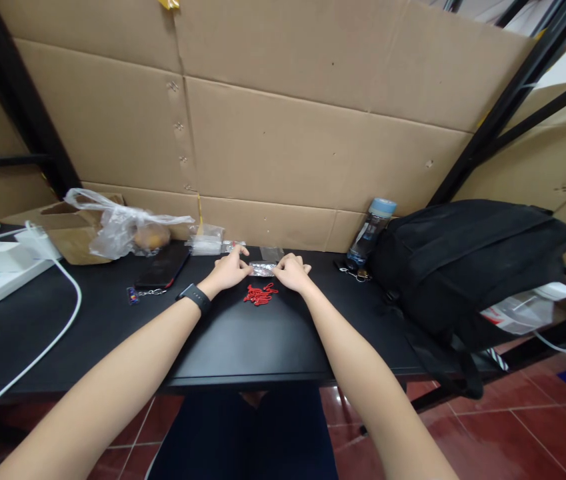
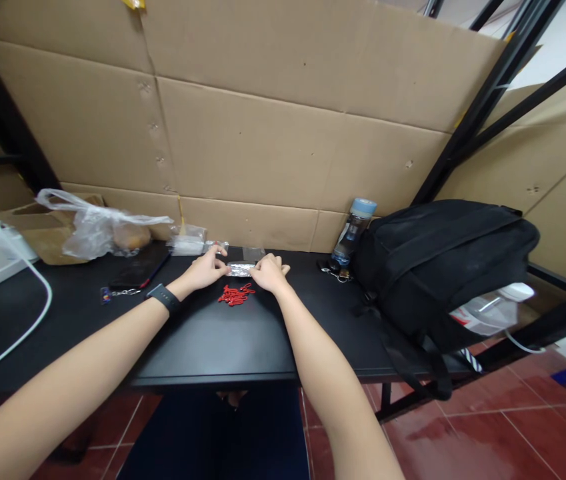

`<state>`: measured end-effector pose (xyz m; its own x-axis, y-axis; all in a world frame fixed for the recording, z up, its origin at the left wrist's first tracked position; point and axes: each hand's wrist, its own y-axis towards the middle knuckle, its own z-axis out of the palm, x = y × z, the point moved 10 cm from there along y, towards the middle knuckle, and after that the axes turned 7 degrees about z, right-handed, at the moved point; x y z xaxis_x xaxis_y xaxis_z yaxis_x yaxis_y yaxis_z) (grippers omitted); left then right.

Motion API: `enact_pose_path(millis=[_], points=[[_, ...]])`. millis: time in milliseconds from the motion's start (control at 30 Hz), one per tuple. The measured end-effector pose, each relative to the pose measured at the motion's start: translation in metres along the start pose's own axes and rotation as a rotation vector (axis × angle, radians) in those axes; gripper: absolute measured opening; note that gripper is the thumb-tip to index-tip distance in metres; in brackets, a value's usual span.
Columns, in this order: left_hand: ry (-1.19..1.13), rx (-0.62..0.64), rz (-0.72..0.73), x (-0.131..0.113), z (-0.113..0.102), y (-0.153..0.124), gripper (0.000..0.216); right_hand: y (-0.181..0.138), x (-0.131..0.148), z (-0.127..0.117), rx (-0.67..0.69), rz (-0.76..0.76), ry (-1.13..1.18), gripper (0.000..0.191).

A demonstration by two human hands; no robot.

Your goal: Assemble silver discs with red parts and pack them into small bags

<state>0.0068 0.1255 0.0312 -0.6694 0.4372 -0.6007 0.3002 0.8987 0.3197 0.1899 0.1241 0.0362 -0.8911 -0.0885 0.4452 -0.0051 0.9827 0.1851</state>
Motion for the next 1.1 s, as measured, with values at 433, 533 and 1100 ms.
enact_pose_path(millis=[433, 533, 1100], points=[[0.311, 0.046, 0.161, -0.015, 0.013, -0.002, 0.032, -0.006, 0.004, -0.003, -0.109, -0.105, -0.122, 0.028], [0.321, 0.043, 0.196, -0.019, 0.012, -0.004, 0.033, -0.012, 0.016, -0.001, -0.065, -0.259, -0.128, 0.045], [0.311, -0.002, 0.238, -0.023, 0.005, -0.003, 0.023, -0.01, 0.022, 0.002, -0.007, -0.248, -0.064, 0.02]])
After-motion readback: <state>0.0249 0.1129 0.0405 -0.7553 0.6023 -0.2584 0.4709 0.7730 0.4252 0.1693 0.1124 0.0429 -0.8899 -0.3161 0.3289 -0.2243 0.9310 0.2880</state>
